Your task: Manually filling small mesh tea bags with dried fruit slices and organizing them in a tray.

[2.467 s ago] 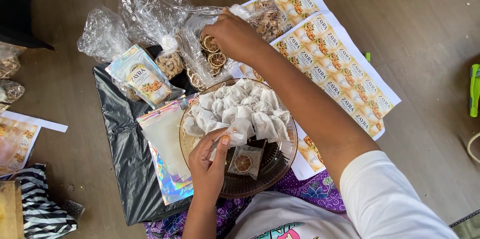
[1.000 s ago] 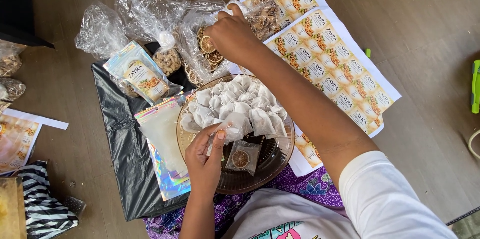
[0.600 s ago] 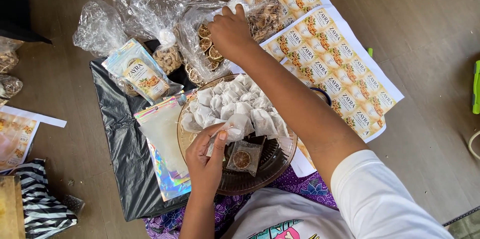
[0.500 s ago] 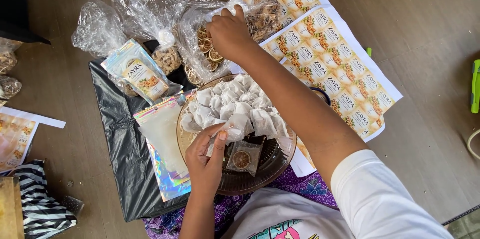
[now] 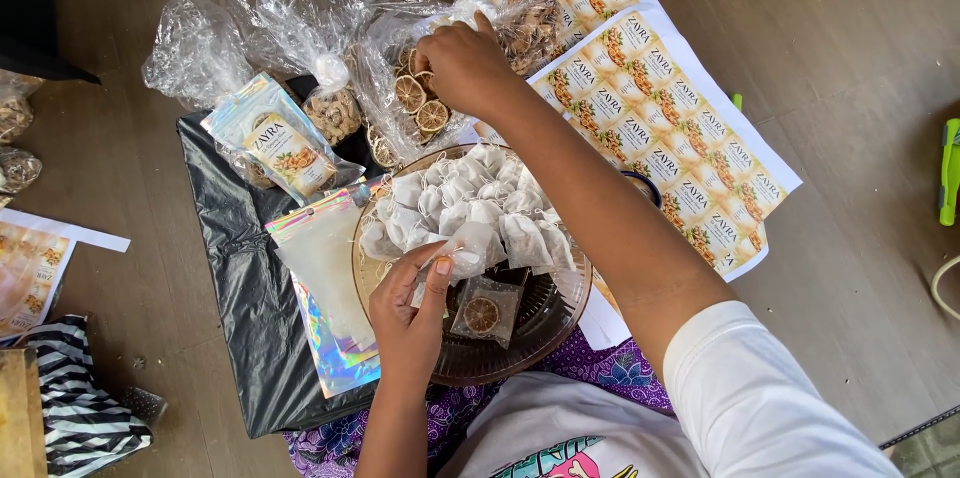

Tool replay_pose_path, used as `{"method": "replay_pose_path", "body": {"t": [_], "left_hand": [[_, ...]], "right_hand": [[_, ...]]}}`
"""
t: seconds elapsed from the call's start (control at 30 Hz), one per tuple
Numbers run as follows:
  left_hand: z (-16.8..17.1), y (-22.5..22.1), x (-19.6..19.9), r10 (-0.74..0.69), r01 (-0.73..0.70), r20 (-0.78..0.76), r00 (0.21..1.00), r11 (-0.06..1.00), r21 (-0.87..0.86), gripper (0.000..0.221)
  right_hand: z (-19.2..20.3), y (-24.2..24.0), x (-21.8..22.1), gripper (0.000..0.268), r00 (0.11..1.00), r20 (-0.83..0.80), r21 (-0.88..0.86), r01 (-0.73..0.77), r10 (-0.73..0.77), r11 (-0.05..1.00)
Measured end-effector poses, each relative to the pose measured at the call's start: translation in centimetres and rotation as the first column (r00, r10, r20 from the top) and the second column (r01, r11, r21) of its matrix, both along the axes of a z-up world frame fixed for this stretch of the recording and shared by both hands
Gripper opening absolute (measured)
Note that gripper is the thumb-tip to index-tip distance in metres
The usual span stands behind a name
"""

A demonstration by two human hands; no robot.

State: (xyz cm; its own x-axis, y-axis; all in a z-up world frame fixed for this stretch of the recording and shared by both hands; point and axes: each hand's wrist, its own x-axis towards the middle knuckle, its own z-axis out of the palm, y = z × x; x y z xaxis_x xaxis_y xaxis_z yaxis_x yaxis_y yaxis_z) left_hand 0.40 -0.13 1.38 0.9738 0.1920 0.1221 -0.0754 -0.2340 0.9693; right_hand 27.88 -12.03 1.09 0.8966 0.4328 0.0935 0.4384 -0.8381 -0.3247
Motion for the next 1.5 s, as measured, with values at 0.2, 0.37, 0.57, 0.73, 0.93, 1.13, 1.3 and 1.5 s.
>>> {"method": "replay_pose_path", "body": {"t": [0.2,0.37,0.57,0.73,0.93,1.13,1.3,1.5], "left_hand": [[-0.1,0.0,0.0,0.016,-0.016,-0.015,1.000,1.000,-0.003,0.024],[-1.1,0.1,0.0,0.020,-0.022,-0.033,0.999,0.998,-0.055,0.023],[-1.4,0.1,0.0,0.000,-0.005,-0.032,1.000,0.983,-0.184,0.025],[-1.5,0.0,-0.1,0.011,-0.020,-0.041,0.999,0.976,-0.215,0.024],[-2.9,0.3,0.2,0.001,-0.005,-0.016,1.000,0.971,-0.238,0.024],[-4.7,0.4,0.5,0.058,-0.042,0.085,0.995,0.983,-0.178,0.024],[-5.2,0.7,0.5,0.077,-0.053,0.099,0.992,0.974,-0.221,0.024],[-3.2,-0.1,0.5,0.074,-0.040,0.115,0.991,0.961,-0.274,0.024]], "right_hand": [[1.3,-2.3,0.1,0.016,0.969,0.234,0.300,-0.149,0.079,0.942],[2.5,-3.4,-1.3,0.015,0.962,0.250,0.396,-0.207,0.112,0.894],[4.2,-3.9,-4.1,0.018,0.985,0.136,0.535,-0.163,0.106,0.829],[5.2,-4.3,-5.4,0.014,0.992,0.129,0.506,-0.058,-0.009,0.861],[6.3,-4.8,-10.6,0.012,0.997,0.030,0.704,-0.069,0.067,0.707],[2.2,-4.4,-18.8,0.026,0.993,0.014,0.929,-0.058,0.120,0.365],[-0.1,-3.9,-21.7,0.016,0.994,0.104,0.938,-0.107,0.026,0.330],[-1.1,-4.2,-21.4,0.016,0.970,0.234,0.912,-0.193,-0.073,0.362]]}}
